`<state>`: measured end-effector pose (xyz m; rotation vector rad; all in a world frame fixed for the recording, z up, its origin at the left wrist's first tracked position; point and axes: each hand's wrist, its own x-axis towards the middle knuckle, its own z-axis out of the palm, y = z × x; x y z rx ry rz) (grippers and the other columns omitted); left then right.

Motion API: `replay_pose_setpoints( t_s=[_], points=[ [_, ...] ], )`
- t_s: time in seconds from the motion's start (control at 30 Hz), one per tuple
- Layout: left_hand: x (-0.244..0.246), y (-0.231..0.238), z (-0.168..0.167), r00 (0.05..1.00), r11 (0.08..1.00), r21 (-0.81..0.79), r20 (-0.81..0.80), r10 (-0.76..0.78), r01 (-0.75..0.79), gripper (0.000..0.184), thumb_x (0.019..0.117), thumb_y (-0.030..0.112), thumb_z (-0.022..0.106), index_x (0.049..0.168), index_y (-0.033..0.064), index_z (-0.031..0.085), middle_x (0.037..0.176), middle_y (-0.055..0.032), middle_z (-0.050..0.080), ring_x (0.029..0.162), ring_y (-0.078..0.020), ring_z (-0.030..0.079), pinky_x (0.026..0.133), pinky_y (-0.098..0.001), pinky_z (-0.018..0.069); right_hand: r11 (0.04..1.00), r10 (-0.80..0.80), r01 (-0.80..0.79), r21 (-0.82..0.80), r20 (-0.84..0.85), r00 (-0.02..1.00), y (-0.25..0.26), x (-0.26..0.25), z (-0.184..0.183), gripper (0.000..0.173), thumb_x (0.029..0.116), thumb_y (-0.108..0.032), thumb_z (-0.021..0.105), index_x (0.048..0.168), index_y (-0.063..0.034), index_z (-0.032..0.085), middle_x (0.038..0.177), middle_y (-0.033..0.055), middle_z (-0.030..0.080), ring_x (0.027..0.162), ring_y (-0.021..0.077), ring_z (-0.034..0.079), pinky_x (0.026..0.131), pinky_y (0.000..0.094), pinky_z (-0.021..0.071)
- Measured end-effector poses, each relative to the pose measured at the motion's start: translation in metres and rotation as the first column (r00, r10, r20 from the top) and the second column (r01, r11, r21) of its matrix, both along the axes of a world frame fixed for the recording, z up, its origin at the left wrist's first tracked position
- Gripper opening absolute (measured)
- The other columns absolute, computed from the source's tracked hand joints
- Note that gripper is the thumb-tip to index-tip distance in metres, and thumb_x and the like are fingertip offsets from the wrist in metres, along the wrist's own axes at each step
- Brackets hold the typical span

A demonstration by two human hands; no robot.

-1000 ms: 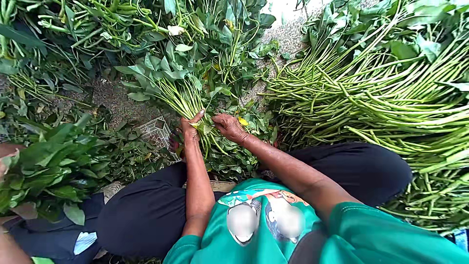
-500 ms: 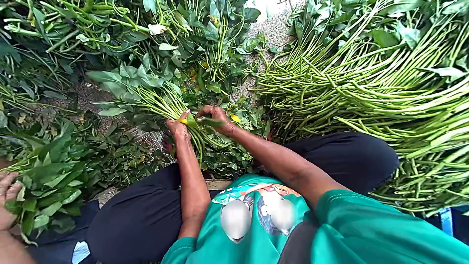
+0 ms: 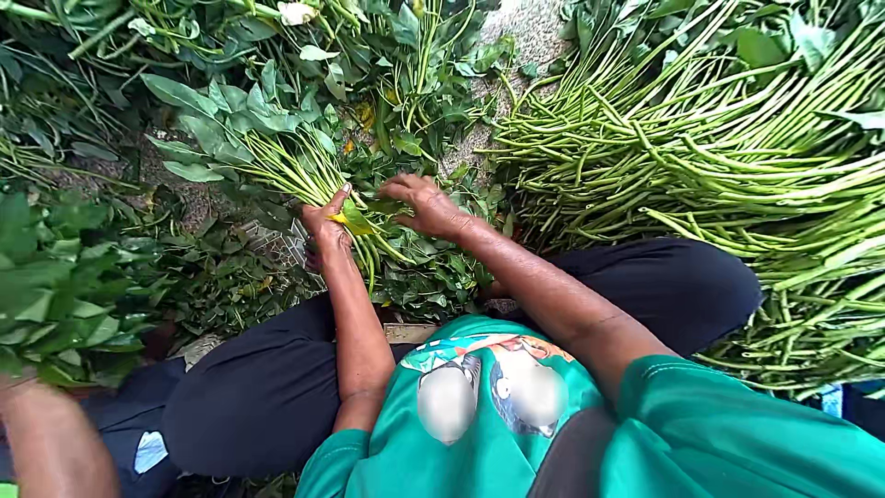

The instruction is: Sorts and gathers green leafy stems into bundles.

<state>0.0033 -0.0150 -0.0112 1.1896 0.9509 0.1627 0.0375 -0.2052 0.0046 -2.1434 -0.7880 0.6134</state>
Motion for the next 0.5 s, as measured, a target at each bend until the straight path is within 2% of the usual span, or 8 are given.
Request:
replay_pose_setpoints(
  t_s=[0.07, 0.13, 0.2, 0.3, 0.33, 0.4, 0.47, 0.5],
  points=[
    [0.000, -0.002, 0.003, 1.000, 0.999, -0.030, -0.005, -0.024, 0.023, 0.054, 0.0821, -0.009, 0.077, 0.128, -0.0036, 0.050, 0.102, -0.0150, 0.070, 0.085, -0.0201, 0.072, 0.076, -0.0367, 0.0632, 0.991, -0.012, 0.001, 0.134, 0.086, 0.996, 0.018, -0.009, -0.003, 0.042, 0.0911, -0.001, 0.070, 0.132, -0.0102, 0.069, 0.132, 0.0160, 0.067, 0.118, 0.0352, 0.066, 0.099, 0.0590, 0.0502],
    [-0.001, -0.002, 0.002, 0.999, 0.997, -0.065, -0.013, -0.050, 0.049, 0.050, 0.0833, -0.009, 0.076, 0.126, -0.0024, 0.051, 0.100, -0.0131, 0.070, 0.084, -0.0197, 0.072, 0.075, -0.0368, 0.0631, 0.983, -0.038, 0.006, 0.185, 0.171, 0.985, 0.029, -0.017, -0.009, 0.032, 0.0927, 0.005, 0.063, 0.122, -0.0030, 0.073, 0.118, 0.0203, 0.071, 0.101, 0.0379, 0.071, 0.088, 0.0559, 0.0561],
    [-0.002, -0.001, 0.001, 0.996, 0.994, -0.078, -0.032, -0.078, 0.076, 0.048, 0.0853, -0.006, 0.075, 0.126, -0.0017, 0.051, 0.098, -0.0132, 0.071, 0.080, -0.0204, 0.072, 0.073, -0.0373, 0.0635, 0.970, -0.074, 0.026, 0.243, 0.191, 0.979, 0.034, -0.021, -0.014, 0.025, 0.0885, 0.010, 0.063, 0.110, 0.0036, 0.074, 0.105, 0.0231, 0.071, 0.090, 0.0388, 0.073, 0.081, 0.0534, 0.0600],
    [-0.002, -0.002, 0.005, 0.997, 0.997, -0.061, -0.065, -0.040, 0.037, 0.052, 0.0844, -0.004, 0.077, 0.129, -0.0009, 0.050, 0.099, -0.0146, 0.071, 0.081, -0.0226, 0.073, 0.074, -0.0391, 0.0639, 0.929, -0.096, 0.043, 0.367, 0.127, 0.987, 0.033, -0.020, -0.023, 0.019, 0.0882, 0.011, 0.063, 0.101, 0.0033, 0.075, 0.098, 0.0201, 0.071, 0.086, 0.0323, 0.072, 0.079, 0.0459, 0.0606],
    [-0.003, -0.002, 0.007, 0.998, 0.998, -0.054, -0.063, -0.024, 0.021, 0.053, 0.0845, -0.003, 0.078, 0.130, -0.0003, 0.051, 0.101, -0.0147, 0.071, 0.083, -0.0233, 0.073, 0.075, -0.0398, 0.0639, 0.926, -0.085, 0.039, 0.376, 0.108, 0.991, 0.030, -0.020, -0.024, 0.016, 0.0893, 0.010, 0.063, 0.099, 0.0030, 0.075, 0.098, 0.0189, 0.072, 0.089, 0.0306, 0.072, 0.082, 0.0442, 0.0605],
    [-0.002, 0.004, 0.010, 0.998, 0.999, -0.022, -0.045, 0.036, -0.037, 0.052, 0.0850, -0.004, 0.077, 0.129, -0.0007, 0.051, 0.100, -0.0148, 0.071, 0.082, -0.0239, 0.073, 0.075, -0.0402, 0.0638, 0.942, -0.047, 0.043, 0.334, 0.004, 0.999, 0.017, -0.023, -0.011, 0.012, 0.0925, 0.009, 0.063, 0.099, 0.0071, 0.073, 0.100, 0.0208, 0.072, 0.096, 0.0317, 0.072, 0.092, 0.0441, 0.0577],
    [-0.002, 0.015, 0.007, 0.993, 0.993, 0.005, 0.013, 0.119, -0.119, 0.049, 0.0857, -0.008, 0.075, 0.128, -0.0025, 0.049, 0.098, -0.0160, 0.071, 0.081, -0.0249, 0.073, 0.075, -0.0410, 0.0638, 0.950, -0.082, 0.106, 0.294, -0.094, 0.992, 0.002, -0.033, -0.010, 0.011, 0.0934, 0.008, 0.062, 0.101, 0.0084, 0.070, 0.098, 0.0207, 0.072, 0.093, 0.0314, 0.072, 0.090, 0.0452, 0.0585],
    [-0.003, 0.018, 0.005, 0.987, 0.988, 0.015, 0.045, 0.153, -0.154, 0.049, 0.0866, -0.008, 0.074, 0.129, -0.0024, 0.049, 0.100, -0.0162, 0.070, 0.082, -0.0251, 0.072, 0.076, -0.0414, 0.0639, 0.955, -0.117, 0.163, 0.246, -0.188, 0.975, -0.006, -0.035, -0.007, 0.013, 0.0956, 0.006, 0.060, 0.106, 0.0092, 0.068, 0.100, 0.0215, 0.072, 0.092, 0.0319, 0.073, 0.089, 0.0472, 0.0585]
  ],
)
